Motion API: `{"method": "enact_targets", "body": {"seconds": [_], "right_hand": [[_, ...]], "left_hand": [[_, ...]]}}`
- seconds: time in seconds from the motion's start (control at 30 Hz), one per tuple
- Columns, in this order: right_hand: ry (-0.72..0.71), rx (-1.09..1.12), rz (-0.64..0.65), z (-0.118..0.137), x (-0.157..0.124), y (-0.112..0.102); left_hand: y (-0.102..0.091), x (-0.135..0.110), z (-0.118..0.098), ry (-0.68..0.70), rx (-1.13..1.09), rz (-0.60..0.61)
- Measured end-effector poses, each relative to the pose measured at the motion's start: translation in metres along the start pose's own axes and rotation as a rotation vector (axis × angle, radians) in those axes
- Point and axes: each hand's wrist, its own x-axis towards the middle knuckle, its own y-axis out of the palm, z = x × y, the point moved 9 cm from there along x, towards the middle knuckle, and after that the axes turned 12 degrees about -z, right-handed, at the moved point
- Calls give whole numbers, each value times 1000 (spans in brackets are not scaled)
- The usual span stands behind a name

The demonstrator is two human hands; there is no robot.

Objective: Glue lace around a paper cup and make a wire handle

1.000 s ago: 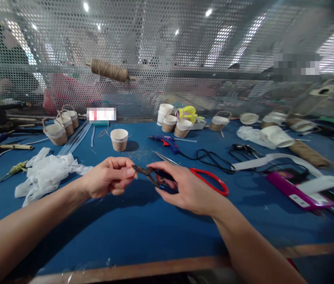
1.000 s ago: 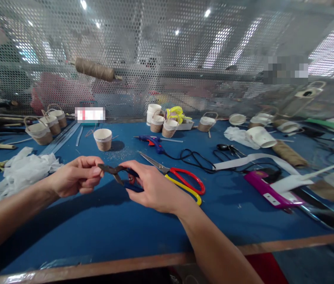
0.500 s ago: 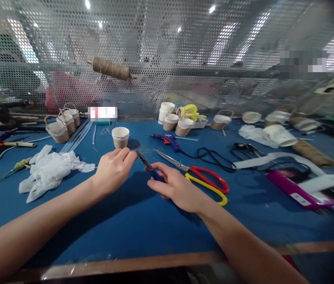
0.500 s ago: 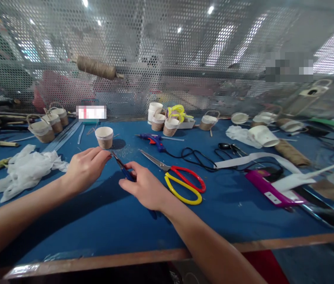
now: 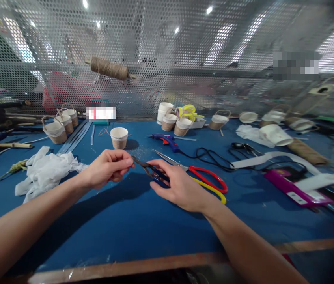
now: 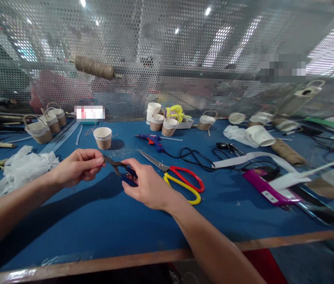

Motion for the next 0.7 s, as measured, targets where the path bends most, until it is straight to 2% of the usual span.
{"method": "enact_targets", "body": {"seconds": [0.13,0.2,0.27,0.37,0.43,0.57,0.7], "right_hand": [[-45,-44,-34,3,0,-5],[-19,-23,-40,1,1,-4],[28,24,-53,-4,2,-3],[104,80,-63,-10,2,3],[139,110,-54,-12,0,8],[149,109,-48,-12,-1,13],[92,68,-89,-10,-1,10]], "left_hand": [[9,-3,5,-99,-123,81],[8,-1,3,-49,-41,36],[-2,2,-9,143,201,-129],[-8,-7,-37,546,648,-401],[-2,-13,-42,695,830,-459],[2,-14,-39,715,913,-447],[-2,-11,-34,586,707,-401]]}}
